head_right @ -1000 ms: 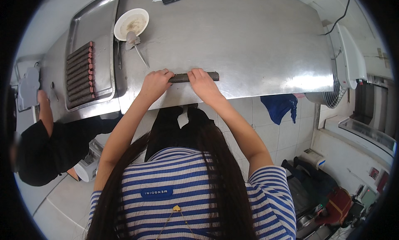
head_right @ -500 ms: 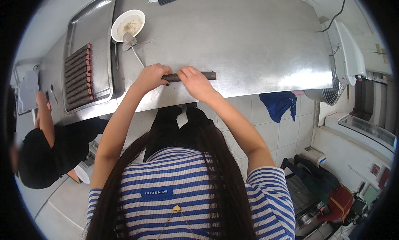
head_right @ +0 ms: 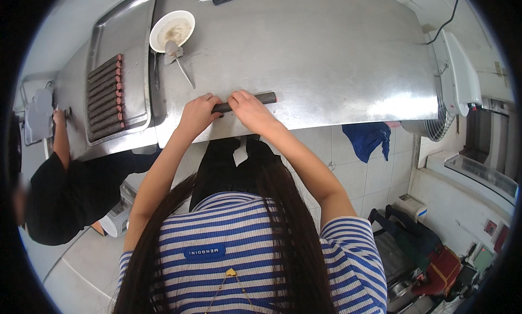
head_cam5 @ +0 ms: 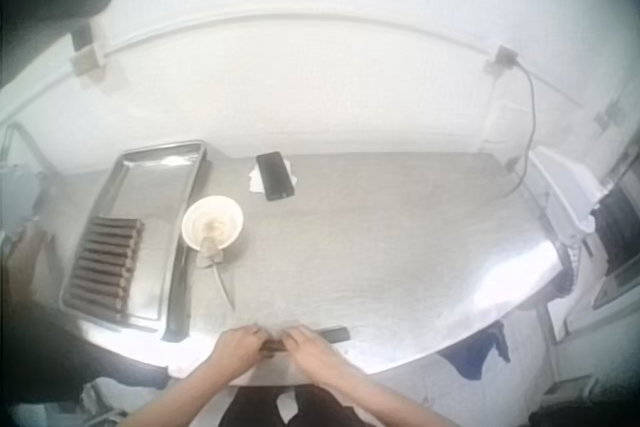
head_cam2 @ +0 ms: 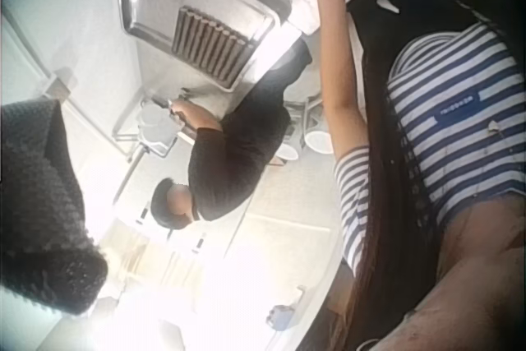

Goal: The person spreads a pink paste onto a sheet of nori using a spoon, then rolls the nori into a cylindrical shape. The person places the rolled sushi onto a metal tray and repeats the process with another sheet of nori.

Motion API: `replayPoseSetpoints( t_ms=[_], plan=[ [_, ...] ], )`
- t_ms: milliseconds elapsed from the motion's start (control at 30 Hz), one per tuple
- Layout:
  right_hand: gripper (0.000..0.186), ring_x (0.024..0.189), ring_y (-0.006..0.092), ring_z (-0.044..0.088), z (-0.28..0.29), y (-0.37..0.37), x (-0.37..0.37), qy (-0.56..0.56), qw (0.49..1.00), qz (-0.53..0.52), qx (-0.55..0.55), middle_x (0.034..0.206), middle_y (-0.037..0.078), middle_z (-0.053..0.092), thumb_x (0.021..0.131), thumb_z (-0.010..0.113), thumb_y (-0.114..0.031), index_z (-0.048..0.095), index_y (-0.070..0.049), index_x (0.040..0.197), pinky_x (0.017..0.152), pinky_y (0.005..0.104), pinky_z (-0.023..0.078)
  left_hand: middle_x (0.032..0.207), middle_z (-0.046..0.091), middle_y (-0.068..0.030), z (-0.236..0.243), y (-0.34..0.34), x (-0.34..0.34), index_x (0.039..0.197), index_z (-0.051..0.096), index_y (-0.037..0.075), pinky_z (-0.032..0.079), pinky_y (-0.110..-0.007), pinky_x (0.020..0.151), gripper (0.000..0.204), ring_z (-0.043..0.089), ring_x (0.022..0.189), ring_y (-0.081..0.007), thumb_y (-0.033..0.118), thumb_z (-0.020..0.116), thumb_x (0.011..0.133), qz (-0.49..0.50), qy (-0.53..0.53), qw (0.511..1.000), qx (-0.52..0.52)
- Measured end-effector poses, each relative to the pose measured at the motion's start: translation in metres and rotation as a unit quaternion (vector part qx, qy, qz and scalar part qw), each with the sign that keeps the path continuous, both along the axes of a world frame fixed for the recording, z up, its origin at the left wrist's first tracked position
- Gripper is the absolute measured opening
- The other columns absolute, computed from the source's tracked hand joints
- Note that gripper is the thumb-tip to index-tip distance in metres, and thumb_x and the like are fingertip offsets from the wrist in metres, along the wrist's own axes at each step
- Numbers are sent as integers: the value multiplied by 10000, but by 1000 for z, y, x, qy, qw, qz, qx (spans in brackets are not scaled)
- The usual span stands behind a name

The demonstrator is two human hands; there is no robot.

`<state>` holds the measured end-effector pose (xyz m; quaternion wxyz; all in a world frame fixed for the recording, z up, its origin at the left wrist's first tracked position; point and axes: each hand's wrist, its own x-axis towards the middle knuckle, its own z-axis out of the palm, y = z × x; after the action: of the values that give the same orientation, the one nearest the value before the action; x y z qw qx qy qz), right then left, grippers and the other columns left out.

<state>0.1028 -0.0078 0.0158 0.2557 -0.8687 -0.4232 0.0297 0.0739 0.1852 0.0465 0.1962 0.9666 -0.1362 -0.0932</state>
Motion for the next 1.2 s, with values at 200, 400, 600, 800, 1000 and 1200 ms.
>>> replayPoseSetpoints(
  t_ms=[200, 400, 600, 800, 1000, 1200],
  plan=[
    [298, 1050, 274, 532, 8, -36, 3, -18, 998, -43, -47, 1071, 123, 548, 785, 533, -42, 568, 24, 1074, 912, 353, 470, 898, 634, -66, 4, 5, -2, 952, 655, 89, 512, -393, 725, 257, 636, 849, -279, 201, 740, 738, 0, 20, 1000, 10],
    [296, 1027, 261, 540, 18, -38, 6, -78, 996, 7, -32, 1055, 108, 550, 781, 535, -53, 572, 10, 1069, 907, 352, 471, 883, 640, -66, 14, 15, 2, 950, 655, 90, 503, -397, 748, 266, 631, 862, -282, 199, 747, 726, -7, 82, 997, 11],
    [292, 1034, 259, 534, 12, -5, -1, -43, 997, 55, -17, 1068, 107, 545, 779, 531, -39, 579, 4, 1064, 904, 351, 467, 925, 613, -70, 19, 33, -13, 972, 628, 94, 502, -395, 758, 326, 617, 890, -282, 208, 763, 698, 1, 83, 996, 21],
    [340, 1023, 291, 558, 4, 7, 15, 66, 994, 80, 34, 1062, 127, 578, 750, 630, -134, 599, -8, 1065, 885, 391, 470, 965, 588, -59, 3, 14, -35, 1042, 593, 106, 504, -381, 781, 370, 603, 921, -265, 195, 747, 717, 14, -20, 1000, 11],
    [447, 967, 314, 597, -8, 99, 92, 186, 970, -103, 119, 1010, 139, 631, 755, 716, -370, 637, -26, 1030, 831, 414, 480, 973, 604, -49, 5, 11, -35, 1012, 603, 101, 506, -363, 795, 346, 601, 922, -237, 176, 752, 708, 22, -25, 999, 28],
    [288, 790, 292, 625, -33, 162, 114, 147, 981, -97, 75, 905, 120, 654, 788, 680, -300, 660, -39, 908, 711, 408, 493, 981, 604, -60, 10, 6, -30, 1043, 611, 108, 501, -384, 808, 359, 600, 936, -262, 185, 748, 721, 14, -20, 999, 49]
  ],
)
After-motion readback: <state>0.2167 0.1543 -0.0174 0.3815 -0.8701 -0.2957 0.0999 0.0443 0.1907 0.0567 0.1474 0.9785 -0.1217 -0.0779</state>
